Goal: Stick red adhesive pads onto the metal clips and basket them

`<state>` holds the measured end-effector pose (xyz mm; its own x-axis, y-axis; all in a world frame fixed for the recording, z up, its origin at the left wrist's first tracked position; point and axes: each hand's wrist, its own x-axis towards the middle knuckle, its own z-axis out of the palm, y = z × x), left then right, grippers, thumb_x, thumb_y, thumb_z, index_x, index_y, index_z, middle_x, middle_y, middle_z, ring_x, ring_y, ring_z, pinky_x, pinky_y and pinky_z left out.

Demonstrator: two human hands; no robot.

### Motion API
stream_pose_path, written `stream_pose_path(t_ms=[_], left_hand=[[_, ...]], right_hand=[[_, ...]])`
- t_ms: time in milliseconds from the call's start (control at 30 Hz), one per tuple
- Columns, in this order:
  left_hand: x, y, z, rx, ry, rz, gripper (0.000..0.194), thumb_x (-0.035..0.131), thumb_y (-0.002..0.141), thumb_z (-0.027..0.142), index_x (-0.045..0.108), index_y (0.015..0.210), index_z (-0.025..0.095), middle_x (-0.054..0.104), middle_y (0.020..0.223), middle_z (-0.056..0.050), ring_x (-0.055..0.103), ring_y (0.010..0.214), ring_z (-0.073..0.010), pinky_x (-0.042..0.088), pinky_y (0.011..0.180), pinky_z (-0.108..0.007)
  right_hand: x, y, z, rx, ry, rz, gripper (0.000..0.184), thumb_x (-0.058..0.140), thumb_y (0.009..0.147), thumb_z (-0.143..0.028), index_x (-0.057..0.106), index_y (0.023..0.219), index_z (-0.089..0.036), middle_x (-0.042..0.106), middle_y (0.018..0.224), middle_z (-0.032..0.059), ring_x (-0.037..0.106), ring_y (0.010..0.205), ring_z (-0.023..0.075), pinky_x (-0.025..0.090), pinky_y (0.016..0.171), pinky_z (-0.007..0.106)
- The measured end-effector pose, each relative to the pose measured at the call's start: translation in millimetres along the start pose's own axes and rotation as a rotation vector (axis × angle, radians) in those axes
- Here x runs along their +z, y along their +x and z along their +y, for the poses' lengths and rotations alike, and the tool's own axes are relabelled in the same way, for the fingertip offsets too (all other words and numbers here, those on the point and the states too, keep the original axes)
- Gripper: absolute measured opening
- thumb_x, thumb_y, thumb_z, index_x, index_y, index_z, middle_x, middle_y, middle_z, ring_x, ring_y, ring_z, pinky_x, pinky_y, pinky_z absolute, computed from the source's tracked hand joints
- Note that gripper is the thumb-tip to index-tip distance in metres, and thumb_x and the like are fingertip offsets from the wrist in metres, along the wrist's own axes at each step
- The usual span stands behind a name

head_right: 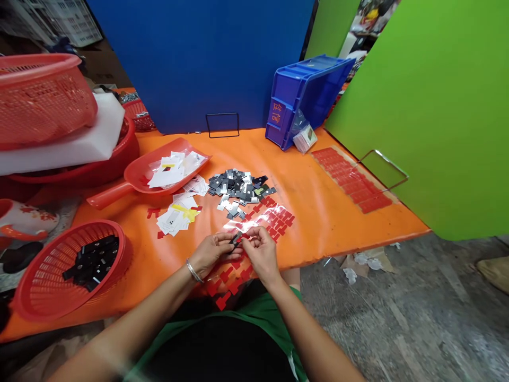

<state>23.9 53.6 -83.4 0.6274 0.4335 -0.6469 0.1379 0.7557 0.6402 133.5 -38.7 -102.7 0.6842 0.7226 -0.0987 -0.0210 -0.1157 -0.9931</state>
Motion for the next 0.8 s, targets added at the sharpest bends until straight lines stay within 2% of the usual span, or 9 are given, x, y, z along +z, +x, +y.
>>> stream_pose_path(t_ms=[133,400,800], left_hand=[[-6.2,0.1,-9.4,0.004,-0.045,-0.021,0.020,0.059,0.071,-0.004,0.063,0.087,0.008,0.070,0.075,-0.009,0.069,0.066,-0.0148,0.058,0.063,-0.020],[-9.0,2.7,-10.3,0.014,-0.062,-0.033,0.019,0.057,0.073,-0.005,0.062,0.086,0.007,0.069,0.074,-0.008,0.069,0.065,-0.0149,0.058,0.063,-0.022],[-10.8,3.9,-10.6,0.013,-0.043,-0.051,0.019,0.056,0.075,-0.004,0.063,0.087,0.007,0.068,0.073,-0.006,0.068,0.061,-0.0124,0.058,0.062,-0.021]], right_hand=[[6.8,-6.7,7.9,0.020,-0.013,-0.039,0.020,0.066,0.071,-0.032,0.052,0.077,-0.020,0.056,0.070,-0.0026,0.052,0.048,0.0094,0.043,0.044,0.022],[9.9,-8.1,16.8,0.023,0.004,-0.030,0.024,0.067,0.072,-0.037,0.052,0.080,-0.021,0.059,0.071,-0.0014,0.060,0.053,0.0134,0.052,0.051,0.027],[9.4,-7.3,20.5,-0.009,-0.027,-0.048,0.018,0.065,0.074,-0.032,0.052,0.079,-0.021,0.056,0.066,-0.0035,0.056,0.050,0.0109,0.048,0.049,0.023]])
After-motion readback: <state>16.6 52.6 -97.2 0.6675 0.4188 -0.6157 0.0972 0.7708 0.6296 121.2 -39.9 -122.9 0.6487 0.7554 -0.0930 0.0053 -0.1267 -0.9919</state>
